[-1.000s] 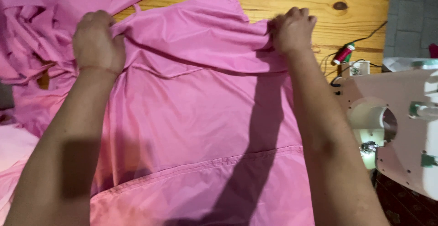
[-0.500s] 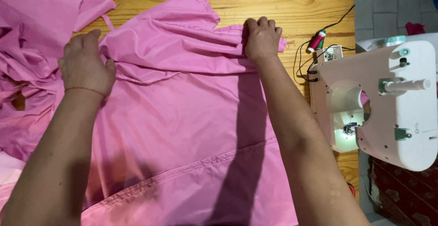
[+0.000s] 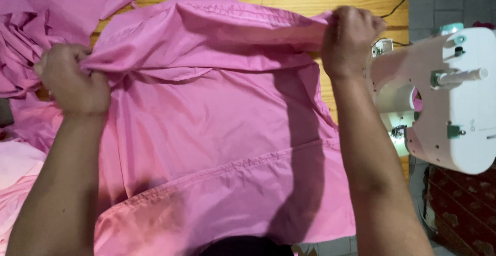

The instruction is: The person spreads a pink garment on a wooden table, then uses scissors to trim excess fabric and threads along seams and edges. The person repeatedly folds and repositions the garment to access different areas for cutting.

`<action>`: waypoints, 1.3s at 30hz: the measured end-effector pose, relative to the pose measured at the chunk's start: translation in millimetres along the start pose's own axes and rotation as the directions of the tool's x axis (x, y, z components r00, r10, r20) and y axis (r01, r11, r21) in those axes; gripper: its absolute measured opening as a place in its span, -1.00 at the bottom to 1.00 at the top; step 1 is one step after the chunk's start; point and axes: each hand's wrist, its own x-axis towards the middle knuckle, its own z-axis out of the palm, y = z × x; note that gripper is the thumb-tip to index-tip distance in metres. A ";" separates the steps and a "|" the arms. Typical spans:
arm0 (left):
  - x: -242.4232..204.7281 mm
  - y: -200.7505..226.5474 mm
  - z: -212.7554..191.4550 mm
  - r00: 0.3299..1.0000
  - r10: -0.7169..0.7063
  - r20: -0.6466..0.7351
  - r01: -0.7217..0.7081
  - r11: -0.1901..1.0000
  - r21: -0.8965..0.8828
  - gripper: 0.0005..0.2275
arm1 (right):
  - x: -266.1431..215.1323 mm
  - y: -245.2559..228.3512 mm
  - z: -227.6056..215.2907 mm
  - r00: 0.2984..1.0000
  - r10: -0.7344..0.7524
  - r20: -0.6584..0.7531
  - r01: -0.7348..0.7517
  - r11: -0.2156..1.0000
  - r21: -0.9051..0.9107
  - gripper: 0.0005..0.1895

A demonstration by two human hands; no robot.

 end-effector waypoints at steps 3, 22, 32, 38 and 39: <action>-47.6 16.7 -48.7 0.992 0.107 0.060 -0.103 0.993 -0.064 -0.88 | -50.5 -8.9 -71.2 0.975 -0.146 -0.166 0.135 0.988 -0.072 -0.80; -99.6 101.9 -72.9 0.941 -0.010 0.338 -0.022 0.996 0.091 -0.59 | -252.4 -55.7 -129.4 0.793 0.061 0.606 -0.265 0.931 0.252 -0.90; 23.0 154.1 110.2 0.559 -0.377 0.738 0.422 0.896 0.138 -0.42 | -151.3 29.0 71.8 0.790 0.330 0.516 -0.175 0.929 -0.327 -0.47; 39.6 95.2 109.5 0.820 -0.287 0.496 0.352 0.935 -0.041 -0.62 | -135.3 58.6 29.6 0.643 0.643 0.416 -0.714 0.700 0.021 -0.83; 47.0 102.9 111.1 0.827 -0.290 0.483 0.352 0.935 -0.041 -0.63 | -125.9 41.5 9.6 0.605 0.781 0.158 -0.784 0.550 0.288 -0.88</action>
